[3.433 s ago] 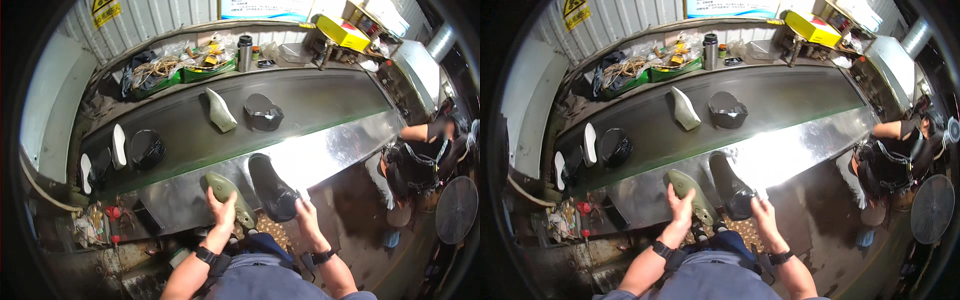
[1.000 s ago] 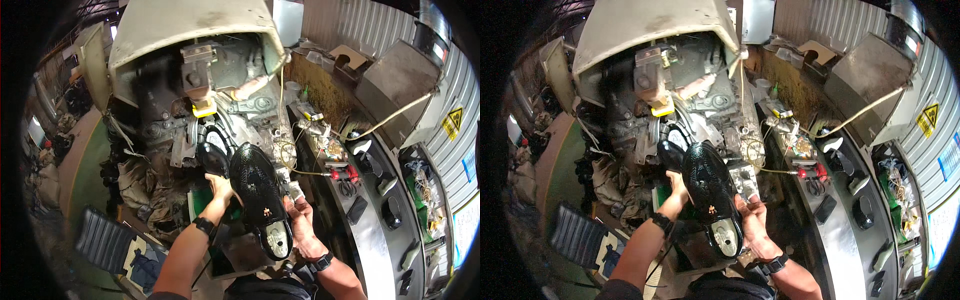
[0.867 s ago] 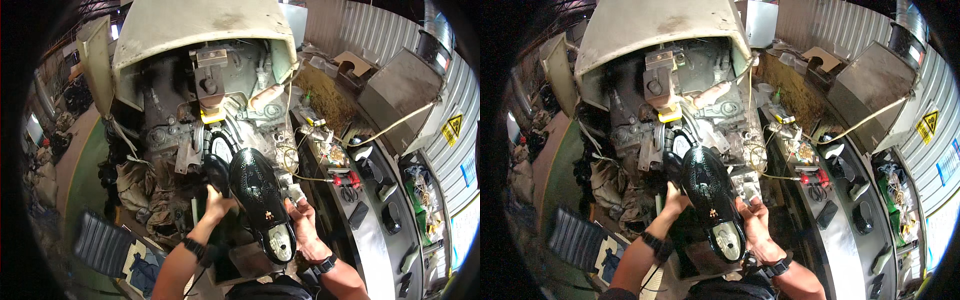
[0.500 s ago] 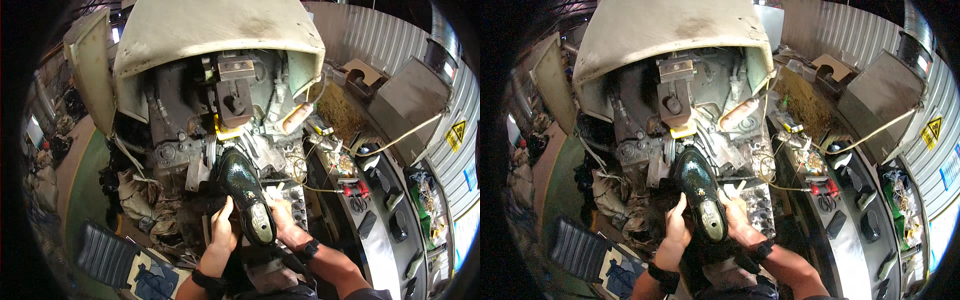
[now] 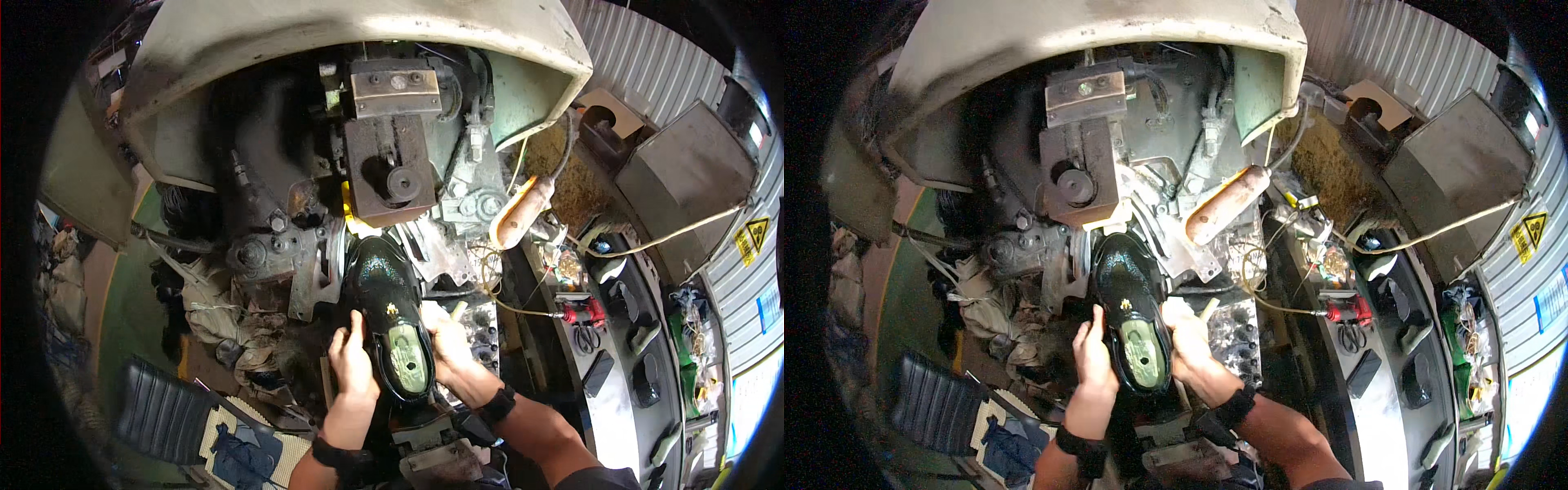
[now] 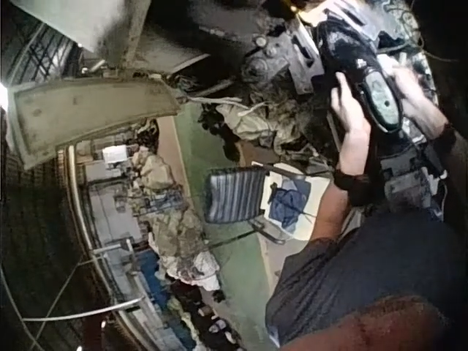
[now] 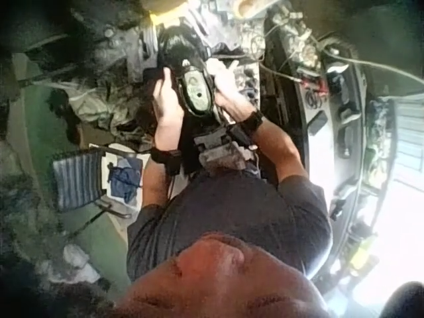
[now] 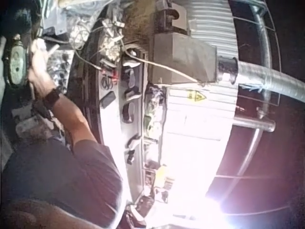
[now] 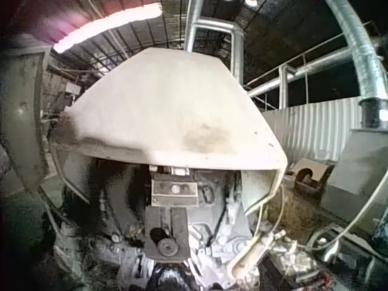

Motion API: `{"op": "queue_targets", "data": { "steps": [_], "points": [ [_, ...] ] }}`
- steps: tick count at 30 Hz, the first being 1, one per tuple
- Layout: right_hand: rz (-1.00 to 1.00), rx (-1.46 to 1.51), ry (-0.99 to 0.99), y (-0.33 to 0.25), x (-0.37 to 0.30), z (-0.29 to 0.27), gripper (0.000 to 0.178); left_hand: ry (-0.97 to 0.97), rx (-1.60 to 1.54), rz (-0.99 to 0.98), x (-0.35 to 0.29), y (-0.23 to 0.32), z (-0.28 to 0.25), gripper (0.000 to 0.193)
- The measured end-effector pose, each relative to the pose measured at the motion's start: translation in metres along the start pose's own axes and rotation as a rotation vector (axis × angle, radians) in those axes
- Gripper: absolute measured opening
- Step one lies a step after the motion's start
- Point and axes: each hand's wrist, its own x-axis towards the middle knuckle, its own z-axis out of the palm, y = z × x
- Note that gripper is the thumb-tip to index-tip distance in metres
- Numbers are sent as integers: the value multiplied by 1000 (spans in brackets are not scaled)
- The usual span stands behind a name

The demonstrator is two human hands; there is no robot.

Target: Operating a shoe lasting machine and assembling components on an assembly line.

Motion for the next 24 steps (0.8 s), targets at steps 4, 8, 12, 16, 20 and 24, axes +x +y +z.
{"op": "queue_targets", "data": {
  "steps": [4, 8, 12, 16, 20, 24],
  "points": [
    [-44, -29, 49, 12, 14, -7, 7, 121, 45, 207, 20, -35, -4, 31],
    [-42, -67, -22, 18, 26, -27, 12, 188, -73, 161, 17, -45, 8, 33],
    [-94, -122, -1, 26, 28, -31, 16, 185, -21, 236, 22, -60, -1, 36],
    [-51, -46, -67, 33, 28, -37, 20, 145, -16, 251, 32, -75, -14, 36],
    [12, -43, -79, 35, 24, -47, 25, 135, -63, 157, 12, -61, -4, 30],
    [12, -27, -21, 29, 8, -34, 27, 82, -210, 41, 0, -53, 1, 28]
  ]
}}
